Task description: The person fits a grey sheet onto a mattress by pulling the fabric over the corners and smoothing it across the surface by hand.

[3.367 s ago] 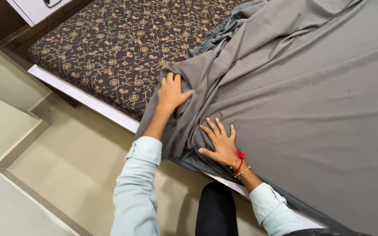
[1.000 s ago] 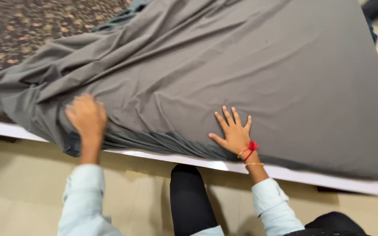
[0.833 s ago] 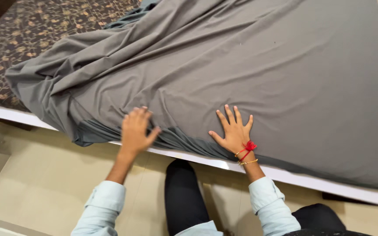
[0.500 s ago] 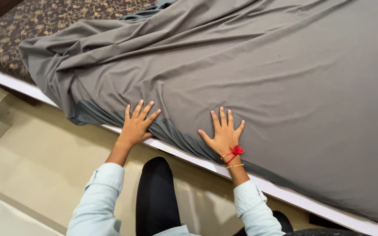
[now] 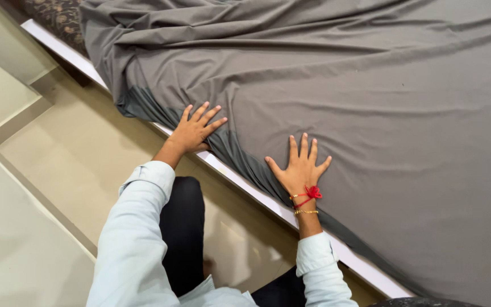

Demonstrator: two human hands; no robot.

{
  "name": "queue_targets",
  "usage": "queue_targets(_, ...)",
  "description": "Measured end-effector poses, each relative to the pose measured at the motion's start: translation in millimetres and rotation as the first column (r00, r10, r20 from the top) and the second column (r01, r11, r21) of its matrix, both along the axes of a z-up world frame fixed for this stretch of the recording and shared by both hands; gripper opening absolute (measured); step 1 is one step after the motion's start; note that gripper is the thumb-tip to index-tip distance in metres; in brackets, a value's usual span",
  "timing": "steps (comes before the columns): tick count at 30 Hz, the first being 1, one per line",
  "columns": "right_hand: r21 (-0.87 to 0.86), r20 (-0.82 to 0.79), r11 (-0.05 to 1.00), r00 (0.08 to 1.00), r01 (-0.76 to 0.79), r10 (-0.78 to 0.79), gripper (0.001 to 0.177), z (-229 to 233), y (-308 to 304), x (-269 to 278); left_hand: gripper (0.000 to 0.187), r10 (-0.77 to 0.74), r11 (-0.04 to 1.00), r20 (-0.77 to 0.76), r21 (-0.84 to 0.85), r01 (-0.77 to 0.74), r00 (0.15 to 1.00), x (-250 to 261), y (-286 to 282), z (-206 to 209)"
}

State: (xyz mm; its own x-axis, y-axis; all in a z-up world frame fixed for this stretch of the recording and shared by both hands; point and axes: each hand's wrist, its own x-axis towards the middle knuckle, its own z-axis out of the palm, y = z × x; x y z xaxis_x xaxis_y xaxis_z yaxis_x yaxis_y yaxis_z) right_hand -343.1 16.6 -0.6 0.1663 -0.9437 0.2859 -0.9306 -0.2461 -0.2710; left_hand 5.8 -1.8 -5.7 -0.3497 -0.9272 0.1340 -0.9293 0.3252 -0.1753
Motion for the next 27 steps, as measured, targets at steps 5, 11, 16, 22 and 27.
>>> queue_targets(5,-0.011,-0.019,1.000,1.000,0.003,-0.003,0.094,-6.6,-2.9,1.5,0.122,-0.028,0.997,0.002,-0.068,0.028,1.000,3.7,-0.4,-14.0)
queue_targets(11,-0.046,-0.065,0.999,0.998,0.024,-0.027,0.092,-12.4,-8.4,2.3,0.124,-0.068,0.997,-0.052,-0.051,0.066,0.996,3.0,-1.1,-8.9)
queue_targets(16,-0.074,-0.094,0.996,0.994,0.049,-0.056,0.088,-24.6,-10.3,1.9,0.110,-0.121,0.991,-0.285,0.026,0.133,0.951,5.4,4.6,10.4)
queue_targets(22,-0.112,-0.082,0.993,0.996,0.033,-0.043,0.084,-26.5,-9.9,2.8,0.029,0.052,0.989,-0.961,0.011,-0.149,0.270,124.5,5.6,22.5)
queue_targets(27,-0.120,-0.123,0.990,0.988,0.079,-0.094,0.073,-26.0,-11.2,9.3,0.028,0.022,0.732,-0.984,-0.103,-0.674,0.174,329.0,-25.3,-32.1)
